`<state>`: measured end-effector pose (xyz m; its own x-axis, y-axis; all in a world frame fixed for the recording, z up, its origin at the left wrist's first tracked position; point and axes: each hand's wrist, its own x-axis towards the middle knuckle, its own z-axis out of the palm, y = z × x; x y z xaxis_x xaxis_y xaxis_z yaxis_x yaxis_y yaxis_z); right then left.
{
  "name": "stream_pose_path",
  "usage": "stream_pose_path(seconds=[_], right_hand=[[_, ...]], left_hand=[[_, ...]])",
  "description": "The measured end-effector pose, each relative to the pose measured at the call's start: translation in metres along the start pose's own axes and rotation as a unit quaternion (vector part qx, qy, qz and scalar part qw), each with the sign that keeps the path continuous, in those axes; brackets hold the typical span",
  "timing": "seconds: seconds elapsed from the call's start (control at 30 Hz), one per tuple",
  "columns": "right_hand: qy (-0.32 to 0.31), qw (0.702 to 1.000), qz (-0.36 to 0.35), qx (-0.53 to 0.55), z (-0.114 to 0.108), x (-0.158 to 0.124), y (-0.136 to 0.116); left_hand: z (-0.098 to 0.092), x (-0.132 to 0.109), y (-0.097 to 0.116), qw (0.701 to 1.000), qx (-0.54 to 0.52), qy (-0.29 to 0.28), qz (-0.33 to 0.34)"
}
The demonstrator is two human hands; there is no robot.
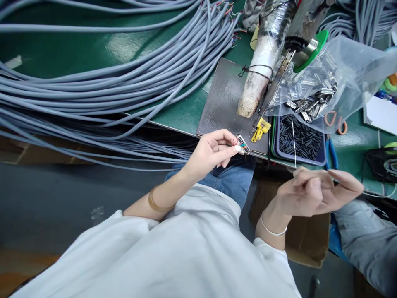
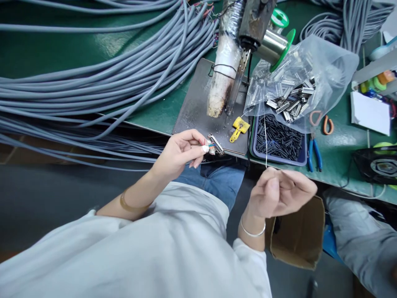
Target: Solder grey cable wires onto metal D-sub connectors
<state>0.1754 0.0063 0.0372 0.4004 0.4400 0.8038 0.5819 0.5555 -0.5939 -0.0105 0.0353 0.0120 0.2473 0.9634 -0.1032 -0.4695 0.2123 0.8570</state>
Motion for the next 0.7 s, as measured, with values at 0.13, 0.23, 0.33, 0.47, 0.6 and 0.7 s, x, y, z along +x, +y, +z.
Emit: stream_pose_path(seconds=[0.13, 0.23, 0.33, 0.47, 0.6, 0.7], right_hand=[[-0.079, 0.996, 0.039, -0.035, 0.004, -0.012, -0.003], [-0.181, 0.980, 0.075, -0.038, 0.008, -0.028, -0.003], [-0.239, 0.962, 0.134, 0.002, 0.014, -0.037, 0.000], [-0.247, 0.965, 0.077, -0.036, 0.021, -0.035, 0.007], [-0.251, 0.961, -0.059, -0.097, 0.024, -0.030, 0.014], [-0.254, 0.959, -0.081, -0.094, 0.026, -0.029, 0.018]], left_hand=[[-0.002, 0.001, 0.005, 0.999, -0.027, -0.022, -0.015], [-0.003, 0.002, 0.008, 0.999, -0.033, -0.025, -0.016], [-0.003, 0.003, 0.008, 0.999, -0.019, -0.028, -0.014], [-0.002, 0.006, 0.003, 0.999, 0.048, -0.019, -0.005], [0.004, 0.011, -0.001, 0.994, 0.103, 0.019, 0.013], [0.008, 0.016, -0.002, 0.992, 0.111, 0.048, 0.035]])
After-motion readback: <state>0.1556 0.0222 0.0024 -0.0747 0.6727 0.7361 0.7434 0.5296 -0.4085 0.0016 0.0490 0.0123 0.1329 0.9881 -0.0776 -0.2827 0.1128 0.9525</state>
